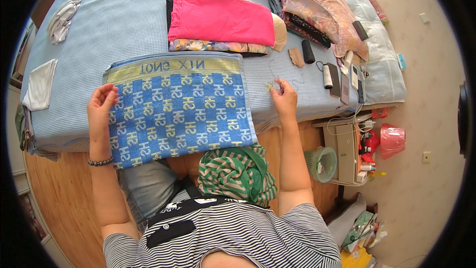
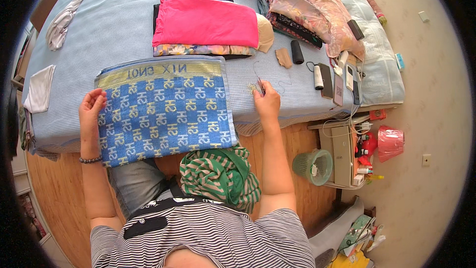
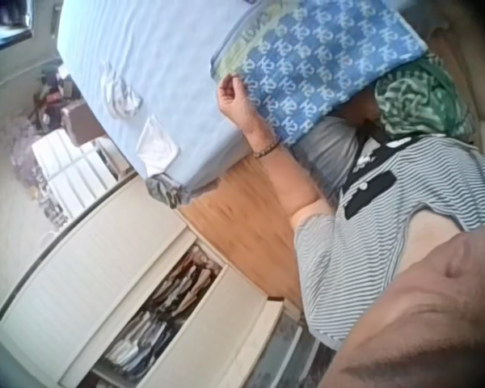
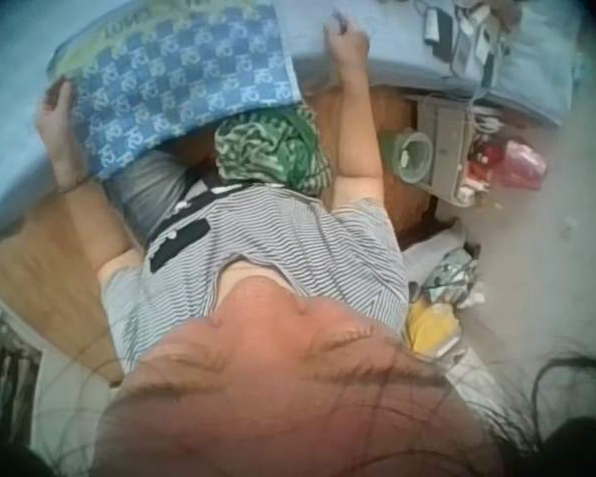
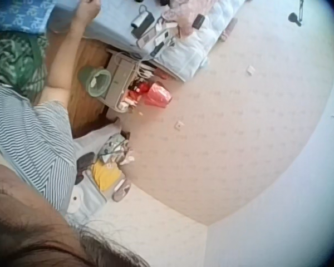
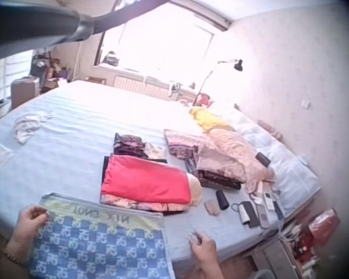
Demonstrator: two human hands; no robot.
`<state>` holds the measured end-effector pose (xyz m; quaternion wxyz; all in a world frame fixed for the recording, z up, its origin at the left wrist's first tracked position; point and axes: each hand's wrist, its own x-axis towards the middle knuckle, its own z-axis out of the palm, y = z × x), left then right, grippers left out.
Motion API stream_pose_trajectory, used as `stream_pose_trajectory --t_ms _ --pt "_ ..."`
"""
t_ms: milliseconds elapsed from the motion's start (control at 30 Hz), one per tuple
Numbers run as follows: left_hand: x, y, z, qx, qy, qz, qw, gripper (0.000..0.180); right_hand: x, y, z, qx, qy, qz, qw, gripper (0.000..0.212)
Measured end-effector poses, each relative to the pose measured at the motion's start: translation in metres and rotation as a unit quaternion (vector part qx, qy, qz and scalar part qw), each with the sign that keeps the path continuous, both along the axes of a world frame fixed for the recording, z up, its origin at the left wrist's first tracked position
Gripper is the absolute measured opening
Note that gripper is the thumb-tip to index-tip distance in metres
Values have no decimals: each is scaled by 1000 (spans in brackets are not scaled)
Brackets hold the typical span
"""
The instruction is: The person sits on the floor and folds a blue patterned towel and a white cloth on a bed. They use a small purple tool to press the fabric and smooth the edges while folding. The person handles the items one at a time, unfolding and refolding them to achieve a neat shape.
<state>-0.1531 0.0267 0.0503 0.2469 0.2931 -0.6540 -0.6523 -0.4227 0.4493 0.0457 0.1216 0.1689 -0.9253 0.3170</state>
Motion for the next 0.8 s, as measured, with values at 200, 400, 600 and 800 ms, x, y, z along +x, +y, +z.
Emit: stream_pose_trajectory --t_ms 200,400,600,800 --pt "-14 -33 -9 -353 -139 53 924 32 -2 -40 6 -82 -74 37 993 21" --pt "-36 -47 -12 -443 -177 50 878 26 -22 -103 -6 -47 -56 96 993 22" --pt "-3 -47 -3 -403 -84 44 910 12 3 -86 9 -222 -165 153 949 11" --pt "79 -21 10 -211 -18 -43 976 8 65 -15 22 -216 -283 158 921 12"
